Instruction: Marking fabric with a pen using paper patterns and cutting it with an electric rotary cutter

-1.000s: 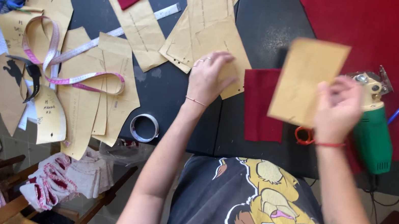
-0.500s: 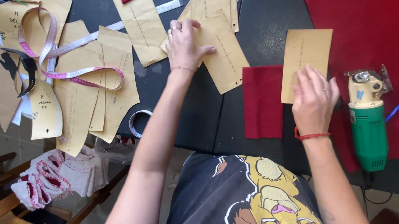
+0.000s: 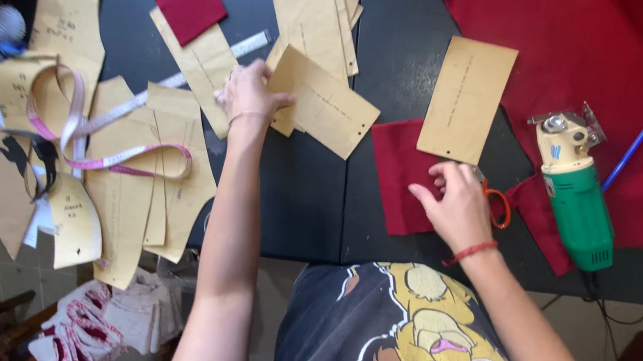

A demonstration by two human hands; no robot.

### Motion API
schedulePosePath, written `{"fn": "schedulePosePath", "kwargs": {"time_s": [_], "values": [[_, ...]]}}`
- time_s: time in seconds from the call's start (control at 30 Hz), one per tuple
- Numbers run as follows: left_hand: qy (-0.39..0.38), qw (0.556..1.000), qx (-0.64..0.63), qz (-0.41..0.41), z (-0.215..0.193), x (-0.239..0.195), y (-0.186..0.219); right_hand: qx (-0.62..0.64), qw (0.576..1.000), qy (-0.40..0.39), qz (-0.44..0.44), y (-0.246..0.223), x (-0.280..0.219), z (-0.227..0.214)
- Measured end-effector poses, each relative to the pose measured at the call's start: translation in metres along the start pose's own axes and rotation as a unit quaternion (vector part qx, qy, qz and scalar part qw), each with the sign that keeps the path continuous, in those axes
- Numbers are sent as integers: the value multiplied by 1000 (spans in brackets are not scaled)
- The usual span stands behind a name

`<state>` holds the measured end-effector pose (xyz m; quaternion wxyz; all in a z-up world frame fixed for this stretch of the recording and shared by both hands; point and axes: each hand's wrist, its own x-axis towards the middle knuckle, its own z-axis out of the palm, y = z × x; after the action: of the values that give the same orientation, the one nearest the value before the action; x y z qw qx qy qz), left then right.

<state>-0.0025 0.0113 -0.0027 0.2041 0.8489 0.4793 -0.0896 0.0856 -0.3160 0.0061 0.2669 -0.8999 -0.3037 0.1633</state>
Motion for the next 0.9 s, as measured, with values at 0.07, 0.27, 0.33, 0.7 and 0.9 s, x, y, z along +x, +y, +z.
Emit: {"fn": "schedulePosePath", "kwargs": {"time_s": [0.07,0.27,0.33,0.7,0.9], "values": [[2,999,-14,52,-28,-26,4,15,1000,11,-16,-2,-2,-6],[-183,947,-46,261,-97,-120,60,349,933,-61,56,-33,-15,-45],[-245,917,-72,306,-89,-120,79,485,866,-105,59,-37,-13,-43],[-92,948,14,305,60,-83,99,230,947,9,224,-18,-12,-1],[-150,936,29,317,58,-91,99,219,956,40,191,3,-17,17]]}}
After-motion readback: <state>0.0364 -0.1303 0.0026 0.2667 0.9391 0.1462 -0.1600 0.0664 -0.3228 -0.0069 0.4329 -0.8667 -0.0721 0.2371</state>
